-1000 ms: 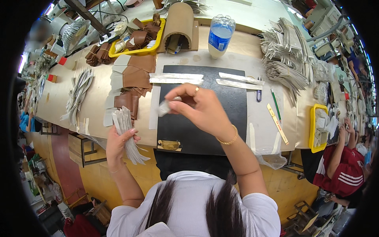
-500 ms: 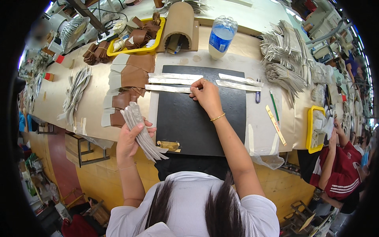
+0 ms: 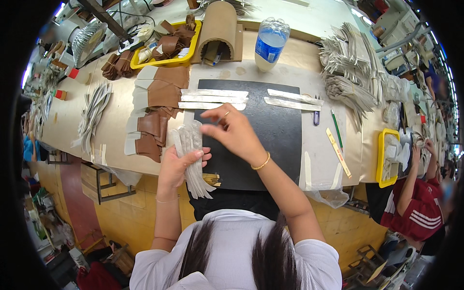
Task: The person gathers white fabric strips, aligns them on a black cutting mat, and uses a ruler and pencil to mark measurements on the strips. The marked strips are then gathered and placed into a yellow bin.
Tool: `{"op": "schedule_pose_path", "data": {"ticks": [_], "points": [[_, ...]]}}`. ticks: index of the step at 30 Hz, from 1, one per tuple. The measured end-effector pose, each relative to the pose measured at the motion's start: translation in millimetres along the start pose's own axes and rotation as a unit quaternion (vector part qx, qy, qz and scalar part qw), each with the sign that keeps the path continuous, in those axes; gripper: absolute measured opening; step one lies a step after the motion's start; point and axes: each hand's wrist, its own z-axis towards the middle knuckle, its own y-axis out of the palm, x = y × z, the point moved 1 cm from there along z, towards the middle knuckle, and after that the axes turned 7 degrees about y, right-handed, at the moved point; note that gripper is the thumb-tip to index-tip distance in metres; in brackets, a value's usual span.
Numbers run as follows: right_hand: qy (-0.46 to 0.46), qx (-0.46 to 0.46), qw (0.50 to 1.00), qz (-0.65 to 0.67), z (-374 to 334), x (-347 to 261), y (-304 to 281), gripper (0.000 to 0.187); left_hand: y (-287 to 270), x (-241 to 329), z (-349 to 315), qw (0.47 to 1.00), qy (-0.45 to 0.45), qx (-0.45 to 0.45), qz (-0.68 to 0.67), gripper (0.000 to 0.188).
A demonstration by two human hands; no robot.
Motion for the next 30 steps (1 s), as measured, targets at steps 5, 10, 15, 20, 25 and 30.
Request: {"op": "schedule_pose_path", "data": {"ticks": [5, 10, 15, 20, 25, 30], "points": [[-0.068, 0.007, 0.998, 0.015, -16.2, -11.5, 5.5, 0.014, 5.2, -4.5, 1.3, 0.999, 0.009, -0.032, -0.011, 0.042], [0.007, -0.032, 0.998, 0.047, -27.4, 4.2, -4.2, 0.013, -10.3, -11.9, 4.0, 0.997, 0.035, 0.009, -0.067, 0.038], [0.101, 0.024, 0.977, 0.184, -29.5, 37.0, -12.2, 0.012, -40.7, -3.0, 5.4, 0.988, 0.100, 0.100, -0.057, 0.036], [0.191, 0.095, 0.972, 0.095, -20.9, 66.1, -43.9, 0.014, -84.4, 38.4, -22.5, 0.975, 0.133, 0.177, 0.011, 0.039], [0.207, 0.105, 0.965, 0.124, -7.9, 67.9, -29.2, 0.010, -95.3, 39.9, -33.8, 0.984, 0.107, 0.136, 0.047, 0.041], [0.188, 0.115, 0.972, 0.077, 13.5, 55.1, -12.1, 0.008, -63.5, 15.5, -19.7, 0.995, 0.069, 0.073, -0.010, 0.039]]}}
